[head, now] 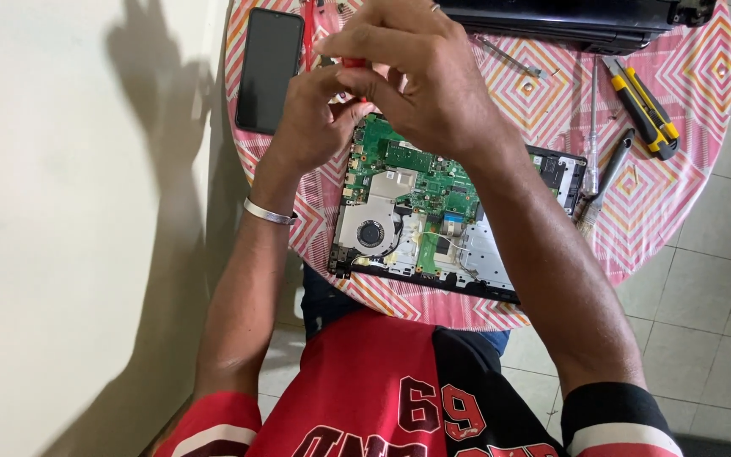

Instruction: The person uses a red-handled screwdriver to remove screws from the laptop's internal chassis. They then connect a small black component with wires to the motherboard and place a metal cover over the hard drive bay.

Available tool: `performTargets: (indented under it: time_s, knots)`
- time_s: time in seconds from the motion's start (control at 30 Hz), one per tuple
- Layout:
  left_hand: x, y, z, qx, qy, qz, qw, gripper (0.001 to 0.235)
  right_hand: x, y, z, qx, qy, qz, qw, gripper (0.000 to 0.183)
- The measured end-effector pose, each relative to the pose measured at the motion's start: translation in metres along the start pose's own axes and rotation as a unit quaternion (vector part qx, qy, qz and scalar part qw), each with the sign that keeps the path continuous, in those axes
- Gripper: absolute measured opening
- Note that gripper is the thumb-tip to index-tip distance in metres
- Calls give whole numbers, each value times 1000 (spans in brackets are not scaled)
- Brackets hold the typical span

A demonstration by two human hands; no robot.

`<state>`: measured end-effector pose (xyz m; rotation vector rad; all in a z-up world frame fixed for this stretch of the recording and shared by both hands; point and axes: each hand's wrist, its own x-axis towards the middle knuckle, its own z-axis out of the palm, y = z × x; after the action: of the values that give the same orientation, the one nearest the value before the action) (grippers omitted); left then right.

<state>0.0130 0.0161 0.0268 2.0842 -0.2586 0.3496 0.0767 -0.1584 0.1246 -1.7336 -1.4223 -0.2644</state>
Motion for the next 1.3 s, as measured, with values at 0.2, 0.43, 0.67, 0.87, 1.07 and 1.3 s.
performTargets:
  time_s: [0.2, 0.43, 0.67, 0.87, 1.07, 1.3]
  knots:
    - [-3, -7, 7, 30, 78, 60, 995, 31, -15, 11, 8, -160, -33, 73, 984, 43]
    - [-3, 11, -9, 4, 0, -4, 1000, 24, -13, 16, 8, -24, 8, 47, 999, 31]
    - [-24, -29, 16, 157, -30, -69, 985, 14, -27, 7, -4, -122, 0, 144, 982, 31]
    - [-39, -16, 25, 132, 18, -122, 984, 22, -92, 2, -41, -111, 83, 224, 965, 34]
    - [-24, -7, 27, 147, 50, -116, 981, 15, -161, 8, -45, -6, 128, 331, 935, 13]
    - [-25, -18, 33, 124, 52, -74, 988, 12, -212, 25, -32, 59, 235, 327, 913, 14]
